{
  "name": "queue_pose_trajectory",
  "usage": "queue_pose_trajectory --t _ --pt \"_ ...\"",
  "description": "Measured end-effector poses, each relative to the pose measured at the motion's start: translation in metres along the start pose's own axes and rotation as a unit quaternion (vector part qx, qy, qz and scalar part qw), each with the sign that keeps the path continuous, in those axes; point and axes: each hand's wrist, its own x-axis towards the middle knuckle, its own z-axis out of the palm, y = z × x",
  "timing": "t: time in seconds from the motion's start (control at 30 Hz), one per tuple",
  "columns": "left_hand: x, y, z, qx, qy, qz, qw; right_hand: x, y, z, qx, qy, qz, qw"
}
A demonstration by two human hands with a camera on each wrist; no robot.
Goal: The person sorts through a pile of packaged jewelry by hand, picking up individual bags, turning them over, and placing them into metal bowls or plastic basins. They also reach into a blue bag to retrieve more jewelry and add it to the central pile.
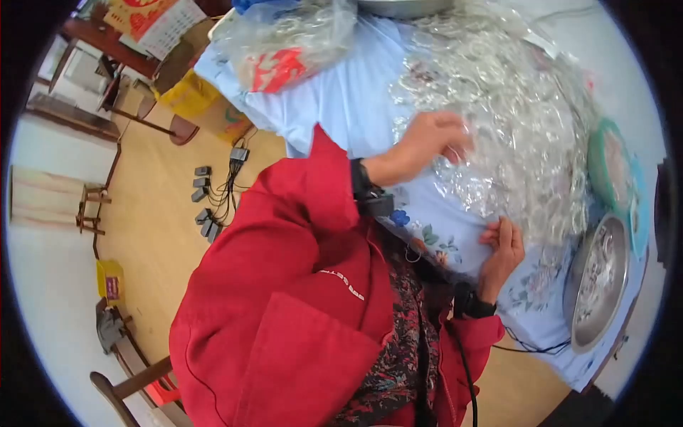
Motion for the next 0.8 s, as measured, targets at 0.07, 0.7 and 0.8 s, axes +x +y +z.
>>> queue_pose_trajectory --t 0.07,0.7,0.8 --pt "-0.002 0.013 -0.042 0.029 0.059 0.129 0.989 0.001 0.003 -0.001 0.005 -0.006 -0.005 1.000" --pt "0.002 -0.019 -0.068 0.293 0.044 0.087 0.951 0.000 0.003 -0.002 -0.003 0.006 0.013 1.000" --pt "-0.005 -0.021 -0.058 0.499 0.020 0.249 0.830 0.002 0.006 -0.003 0.007 0.003 0.010 1.000"
